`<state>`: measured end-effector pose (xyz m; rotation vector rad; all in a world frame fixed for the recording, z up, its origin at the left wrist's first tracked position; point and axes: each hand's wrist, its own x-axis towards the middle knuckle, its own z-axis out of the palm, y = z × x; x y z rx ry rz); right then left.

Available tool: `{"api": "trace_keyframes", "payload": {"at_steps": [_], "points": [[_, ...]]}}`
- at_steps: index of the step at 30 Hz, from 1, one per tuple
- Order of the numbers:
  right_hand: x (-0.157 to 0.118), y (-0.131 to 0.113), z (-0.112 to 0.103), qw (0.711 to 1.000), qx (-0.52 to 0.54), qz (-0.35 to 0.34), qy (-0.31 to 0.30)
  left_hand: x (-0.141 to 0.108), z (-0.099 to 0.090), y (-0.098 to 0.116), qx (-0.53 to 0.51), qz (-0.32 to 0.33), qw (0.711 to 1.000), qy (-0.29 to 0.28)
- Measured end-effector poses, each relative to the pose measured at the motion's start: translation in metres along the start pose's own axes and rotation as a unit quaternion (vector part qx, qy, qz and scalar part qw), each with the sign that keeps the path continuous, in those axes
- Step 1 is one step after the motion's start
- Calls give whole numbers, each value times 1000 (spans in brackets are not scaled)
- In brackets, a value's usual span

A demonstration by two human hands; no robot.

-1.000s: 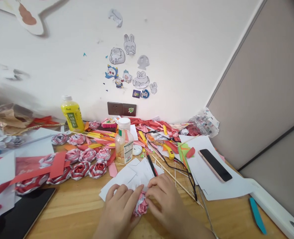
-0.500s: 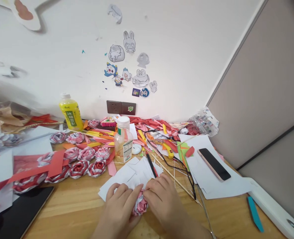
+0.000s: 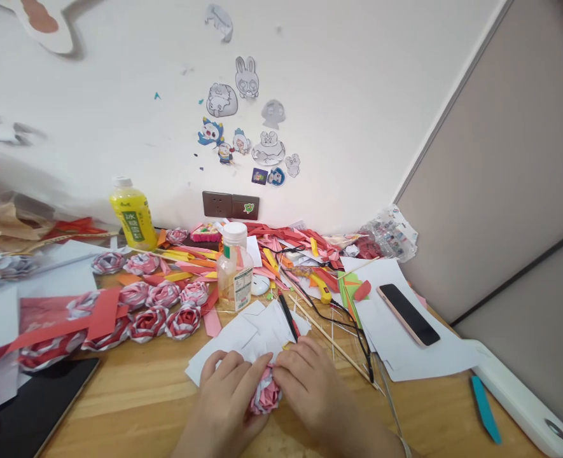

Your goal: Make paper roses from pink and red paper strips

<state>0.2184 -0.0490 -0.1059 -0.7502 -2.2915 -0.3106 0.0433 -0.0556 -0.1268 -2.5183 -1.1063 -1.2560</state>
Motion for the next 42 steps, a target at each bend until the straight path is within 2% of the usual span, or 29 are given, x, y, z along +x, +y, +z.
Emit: {"api": "trace_keyframes", "payload": {"at_steps": [4, 7, 11, 19, 23, 25, 31, 34, 37, 42], "points": [[3, 2, -4, 999, 40, 31, -7, 0, 1, 0, -1, 0, 1000, 2], [5, 1, -7, 998, 20, 56, 10, 1, 0, 0, 9, -1, 1000, 5], [4, -1, -3, 999, -16, 27, 11, 2, -1, 1, 20, 6, 1000, 9], [1, 0, 2, 1000, -10, 21, -3, 0, 0, 1, 26, 11, 1000, 9], [1, -1, 1, 1000, -4, 11, -23, -2, 2, 0, 27, -12, 1000, -5], [2, -2, 1, 999, 13, 28, -25, -2, 3, -2, 28, -30, 999, -14], [2, -4, -5, 983, 113, 136, -41, -4, 5, -7, 30, -59, 997, -28], [2, -4, -7, 984, 117, 132, -28, -4, 4, -6, 24, -70, 997, -36], [2, -4, -7, 981, 145, 127, -33, -1, 2, -4, 6, -70, 997, -19], [3, -4, -8, 961, 229, 154, -32, 2, -1, -1, -15, -62, 998, 0]]}}
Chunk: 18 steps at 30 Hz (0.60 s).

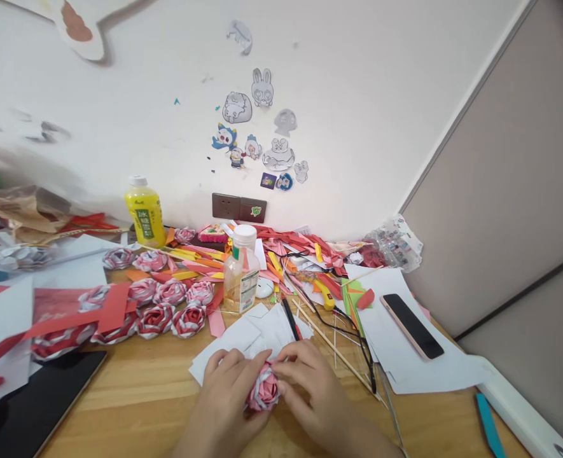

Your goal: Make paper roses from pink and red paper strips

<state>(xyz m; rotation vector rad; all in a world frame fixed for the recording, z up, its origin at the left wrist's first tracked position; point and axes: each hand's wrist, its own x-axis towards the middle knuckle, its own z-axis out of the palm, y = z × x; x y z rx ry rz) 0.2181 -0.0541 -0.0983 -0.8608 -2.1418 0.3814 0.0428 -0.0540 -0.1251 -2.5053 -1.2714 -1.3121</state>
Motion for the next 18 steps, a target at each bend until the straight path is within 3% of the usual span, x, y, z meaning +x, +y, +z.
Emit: {"api": "trace_keyframes", "payload": {"at_steps": [5, 12, 18], "points": [[1, 1, -4, 1000, 13, 7, -12, -4, 3, -1, -10, -6, 1000, -11], [-3, 2, -5, 992, -69, -101, 0, -3, 4, 0, -9, -13, 1000, -13], [-3, 1, -6, 991, -80, -106, -11, -1, 0, 2, 16, 25, 999, -22]]}}
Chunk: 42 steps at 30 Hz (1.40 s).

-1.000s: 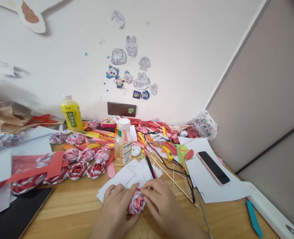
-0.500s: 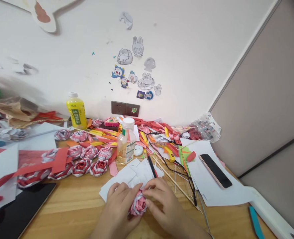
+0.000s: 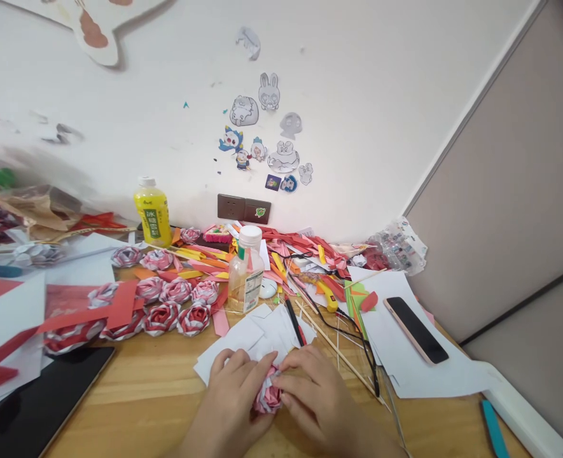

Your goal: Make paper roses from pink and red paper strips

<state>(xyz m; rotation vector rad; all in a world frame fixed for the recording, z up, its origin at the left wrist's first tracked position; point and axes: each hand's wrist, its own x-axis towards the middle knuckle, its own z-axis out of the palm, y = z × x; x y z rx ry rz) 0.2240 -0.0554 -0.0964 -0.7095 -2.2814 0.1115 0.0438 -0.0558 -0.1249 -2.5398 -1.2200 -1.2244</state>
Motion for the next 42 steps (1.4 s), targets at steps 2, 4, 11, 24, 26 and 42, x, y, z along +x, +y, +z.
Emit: {"api": "trace_keyframes", "payload": {"at_steps": [2, 4, 11, 24, 26, 42], "points": [[0, -1, 0, 1000, -1, 0, 2, 1, -1, 1, 10, 9, 1000, 3], [1, -1, -1, 1000, -16, -6, -1, 1, -2, 1, 18, 15, 1000, 4], [4, -2, 0, 993, -99, -56, -23, 0, 0, -1, 19, 24, 999, 17], [7, -3, -6, 992, -105, -71, -20, -2, 3, 0, 9, -3, 1000, 11], [7, -4, -7, 992, -98, -72, -27, -2, 3, 0, 5, 3, 1000, 8], [5, -3, -6, 993, -94, -65, -31, -6, 4, 4, -8, -47, 997, -56]]}}
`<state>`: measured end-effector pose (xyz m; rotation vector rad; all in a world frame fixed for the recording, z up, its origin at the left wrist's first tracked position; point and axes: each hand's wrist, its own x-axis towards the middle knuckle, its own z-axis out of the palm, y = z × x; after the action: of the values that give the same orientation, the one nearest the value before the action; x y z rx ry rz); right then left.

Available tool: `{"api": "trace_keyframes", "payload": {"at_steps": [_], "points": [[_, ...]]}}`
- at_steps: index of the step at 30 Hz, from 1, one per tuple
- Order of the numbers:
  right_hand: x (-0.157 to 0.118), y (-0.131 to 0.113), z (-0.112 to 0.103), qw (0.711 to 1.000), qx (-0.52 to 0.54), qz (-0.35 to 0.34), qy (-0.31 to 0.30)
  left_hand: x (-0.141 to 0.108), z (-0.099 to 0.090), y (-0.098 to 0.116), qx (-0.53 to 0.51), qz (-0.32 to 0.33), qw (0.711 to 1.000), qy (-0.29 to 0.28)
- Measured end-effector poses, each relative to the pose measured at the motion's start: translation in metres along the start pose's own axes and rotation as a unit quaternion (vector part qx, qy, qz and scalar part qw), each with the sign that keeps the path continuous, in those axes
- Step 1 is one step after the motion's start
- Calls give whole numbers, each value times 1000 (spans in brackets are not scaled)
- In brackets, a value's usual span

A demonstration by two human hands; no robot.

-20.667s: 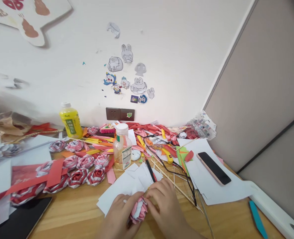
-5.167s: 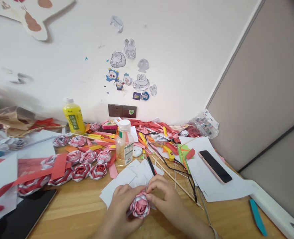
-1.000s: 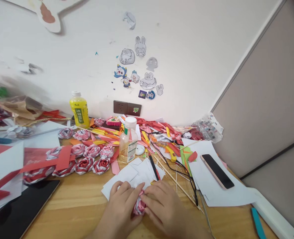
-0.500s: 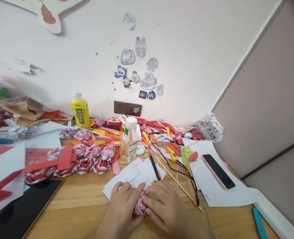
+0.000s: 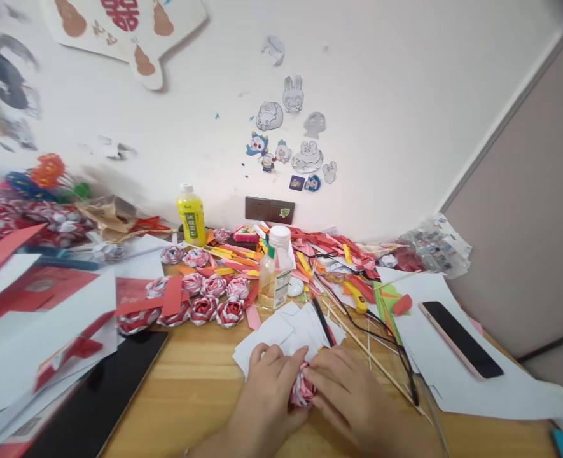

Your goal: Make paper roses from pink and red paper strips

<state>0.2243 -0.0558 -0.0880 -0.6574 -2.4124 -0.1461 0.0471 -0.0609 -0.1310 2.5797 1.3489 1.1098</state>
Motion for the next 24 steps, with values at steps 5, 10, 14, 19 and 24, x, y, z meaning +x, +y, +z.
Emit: {"api": "trace_keyframes", "payload": {"at_steps": [5, 10, 14, 19, 24], "points": [[3, 0, -1, 1000, 6, -18, 22, 0, 0, 2, -19, -19, 1000, -12], [5, -1, -3, 999, 51, 13, -13, -3, 2, 2, -19, -3, 1000, -10], [3, 1, 0, 999, 34, 12, -11, -1, 3, 1, -16, -19, 1000, -12], [-2, 3, 5, 1000, 21, 11, -6, 0, 1, -1, -10, -16, 1000, -16], [-2, 3, 6, 994, 73, 67, -51, 0, 0, -2, 4, 6, 1000, -3]]}}
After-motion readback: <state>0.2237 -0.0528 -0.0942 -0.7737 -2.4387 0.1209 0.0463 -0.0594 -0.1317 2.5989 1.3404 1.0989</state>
